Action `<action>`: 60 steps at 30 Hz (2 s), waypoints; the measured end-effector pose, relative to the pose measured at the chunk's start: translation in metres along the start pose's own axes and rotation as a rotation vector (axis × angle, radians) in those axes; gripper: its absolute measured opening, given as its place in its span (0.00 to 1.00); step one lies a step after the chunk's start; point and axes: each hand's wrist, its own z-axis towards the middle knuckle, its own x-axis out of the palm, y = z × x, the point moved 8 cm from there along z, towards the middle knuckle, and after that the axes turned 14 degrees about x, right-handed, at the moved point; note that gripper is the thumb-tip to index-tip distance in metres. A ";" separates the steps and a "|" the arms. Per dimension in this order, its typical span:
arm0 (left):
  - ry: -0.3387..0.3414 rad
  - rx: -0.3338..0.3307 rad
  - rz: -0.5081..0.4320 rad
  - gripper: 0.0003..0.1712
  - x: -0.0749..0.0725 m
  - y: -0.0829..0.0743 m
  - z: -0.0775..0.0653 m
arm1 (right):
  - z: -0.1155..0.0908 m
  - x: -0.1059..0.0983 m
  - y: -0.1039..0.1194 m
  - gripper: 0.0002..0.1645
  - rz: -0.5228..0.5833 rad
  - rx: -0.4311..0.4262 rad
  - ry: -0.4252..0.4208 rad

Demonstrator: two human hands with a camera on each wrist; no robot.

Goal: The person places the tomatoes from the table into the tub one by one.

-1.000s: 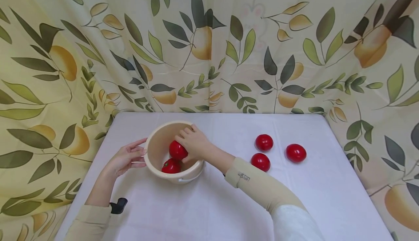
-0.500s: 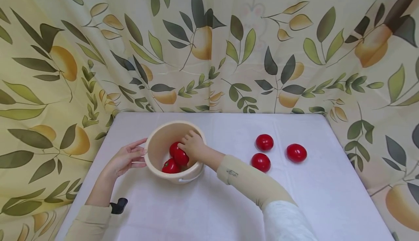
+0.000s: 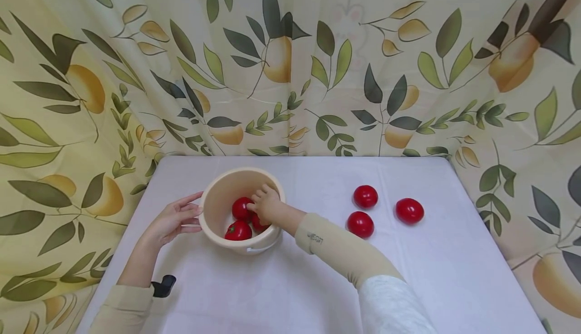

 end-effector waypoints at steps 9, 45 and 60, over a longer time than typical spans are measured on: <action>0.000 0.000 0.003 0.35 0.000 0.000 0.000 | 0.003 -0.006 -0.002 0.29 0.135 -0.004 -0.069; -0.014 -0.003 0.003 0.36 -0.002 -0.001 -0.001 | -0.191 0.287 -0.225 0.60 1.156 1.145 0.110; -0.019 -0.001 0.004 0.36 -0.003 0.000 0.000 | -0.201 0.314 -0.211 0.59 1.181 1.160 0.157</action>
